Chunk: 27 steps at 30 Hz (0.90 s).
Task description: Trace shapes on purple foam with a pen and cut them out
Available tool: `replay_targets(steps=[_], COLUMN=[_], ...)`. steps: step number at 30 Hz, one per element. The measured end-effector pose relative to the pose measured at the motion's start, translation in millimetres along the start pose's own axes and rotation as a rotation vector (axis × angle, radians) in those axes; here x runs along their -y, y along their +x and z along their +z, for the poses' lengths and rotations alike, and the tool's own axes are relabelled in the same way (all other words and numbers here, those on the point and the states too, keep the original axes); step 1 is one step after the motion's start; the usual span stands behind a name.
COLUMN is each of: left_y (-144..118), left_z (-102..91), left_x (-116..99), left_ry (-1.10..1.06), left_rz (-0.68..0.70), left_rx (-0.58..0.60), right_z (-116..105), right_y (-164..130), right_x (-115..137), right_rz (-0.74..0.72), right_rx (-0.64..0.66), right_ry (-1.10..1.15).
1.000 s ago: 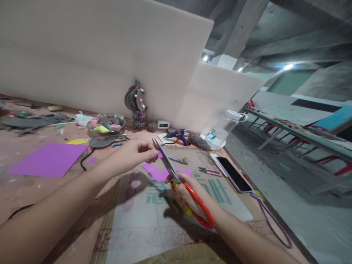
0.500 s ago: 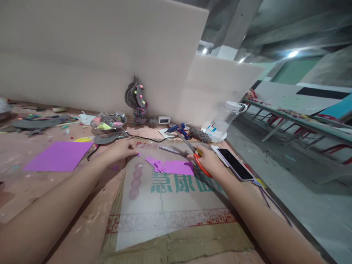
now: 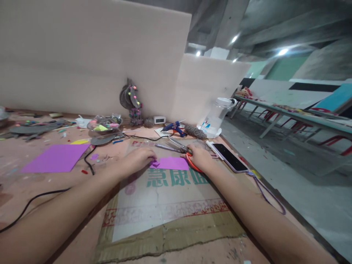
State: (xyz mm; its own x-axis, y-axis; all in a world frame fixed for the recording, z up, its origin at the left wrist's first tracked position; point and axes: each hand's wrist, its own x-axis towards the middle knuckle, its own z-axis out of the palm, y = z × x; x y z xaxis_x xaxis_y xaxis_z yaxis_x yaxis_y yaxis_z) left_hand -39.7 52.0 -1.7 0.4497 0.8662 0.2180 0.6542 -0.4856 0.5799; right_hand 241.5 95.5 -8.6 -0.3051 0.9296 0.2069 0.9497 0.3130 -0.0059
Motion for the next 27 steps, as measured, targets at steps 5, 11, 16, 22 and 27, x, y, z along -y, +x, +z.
replay_targets(steps=[5,11,16,22,27], left_y=[-17,-38,-8,-2,-3], left_z=[-16.8,-31.6,-34.9,-22.6,-17.8], left_x=[-67,-113,-20,24,25], left_ry=[-0.16,-0.221,0.238,0.276,0.277], left_rz=[-0.012,0.149,0.041,0.062,0.037], left_rx=[-0.033,0.197,0.055,0.152,0.151], right_z=[-1,0,-3,1,4], right_y=[0,0,-1,1,3], right_x=[0,-1,-1,-2,-3], right_rz=[-0.006,-0.009,-0.02,-0.014,-0.007], right_rx=[0.002,0.011,0.012,0.004,0.004], right_ry=[-0.003,-0.008,-0.01,-0.014,-0.02])
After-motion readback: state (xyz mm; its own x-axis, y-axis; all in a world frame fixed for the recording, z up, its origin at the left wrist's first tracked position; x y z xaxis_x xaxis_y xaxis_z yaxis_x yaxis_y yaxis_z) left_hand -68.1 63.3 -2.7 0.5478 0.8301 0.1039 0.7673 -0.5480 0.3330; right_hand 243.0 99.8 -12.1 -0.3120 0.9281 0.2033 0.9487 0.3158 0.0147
